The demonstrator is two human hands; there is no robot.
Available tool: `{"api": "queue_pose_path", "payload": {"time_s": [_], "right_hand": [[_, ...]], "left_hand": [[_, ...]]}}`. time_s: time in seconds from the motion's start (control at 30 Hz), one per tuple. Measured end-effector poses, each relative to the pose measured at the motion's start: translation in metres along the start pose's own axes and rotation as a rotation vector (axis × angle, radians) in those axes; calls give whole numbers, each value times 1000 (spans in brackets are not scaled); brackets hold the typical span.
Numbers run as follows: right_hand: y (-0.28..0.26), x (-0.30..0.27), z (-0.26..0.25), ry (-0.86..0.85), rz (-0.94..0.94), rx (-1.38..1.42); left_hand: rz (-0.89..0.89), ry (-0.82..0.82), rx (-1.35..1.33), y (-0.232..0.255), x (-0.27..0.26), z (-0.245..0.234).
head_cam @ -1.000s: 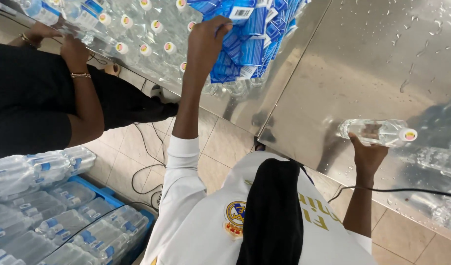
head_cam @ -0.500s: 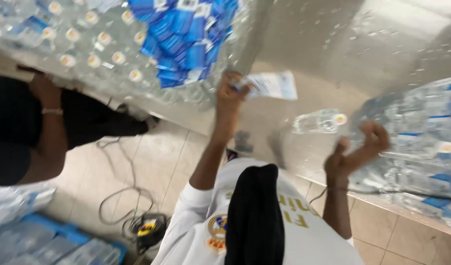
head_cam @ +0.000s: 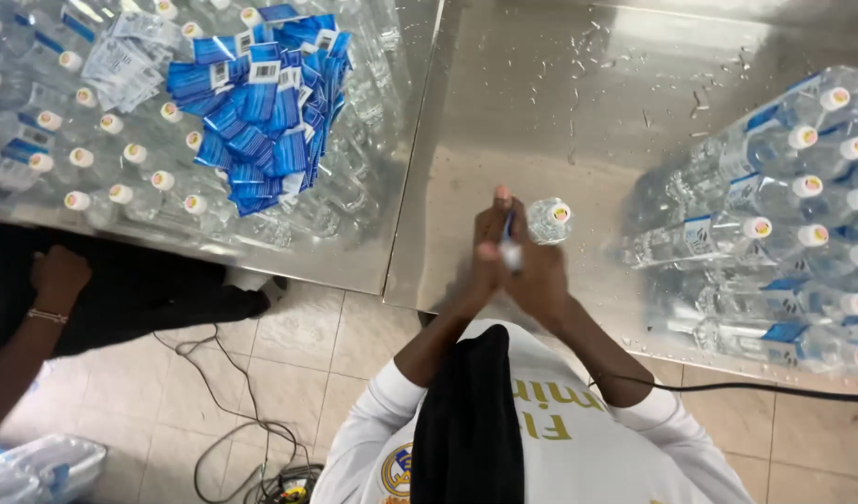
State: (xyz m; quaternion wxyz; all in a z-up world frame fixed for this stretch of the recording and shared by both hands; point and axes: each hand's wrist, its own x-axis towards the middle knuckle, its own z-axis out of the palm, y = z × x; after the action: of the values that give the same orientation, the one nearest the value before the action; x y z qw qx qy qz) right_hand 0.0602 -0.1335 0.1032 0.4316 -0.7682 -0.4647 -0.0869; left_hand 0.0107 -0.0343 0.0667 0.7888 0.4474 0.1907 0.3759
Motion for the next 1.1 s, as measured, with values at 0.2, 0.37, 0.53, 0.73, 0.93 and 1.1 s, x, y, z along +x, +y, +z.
{"api": "queue_pose_path", "payload": {"time_s": [0.2,0.37,0.53,0.73,0.93,1.1], "right_hand": [[63,24,-17,162,-482,-229],[23,-5,-18,90,-541,-44],[65,5,-49,-29,-38,-176],[17,8,-74,-76,192,522],[-13,6,-87,-134,351,676],[-3,-2,-90,-66,530,585]], "left_hand": [[-167,-79,45,-33,9,18],[-279,-201,-280,7,4,52],[-344,-83,-11,8,-12,57],[-224,70,192,22,2,33],[-52,-35,450,51,-10,37],[-34,-147,264,54,-21,34]]}}
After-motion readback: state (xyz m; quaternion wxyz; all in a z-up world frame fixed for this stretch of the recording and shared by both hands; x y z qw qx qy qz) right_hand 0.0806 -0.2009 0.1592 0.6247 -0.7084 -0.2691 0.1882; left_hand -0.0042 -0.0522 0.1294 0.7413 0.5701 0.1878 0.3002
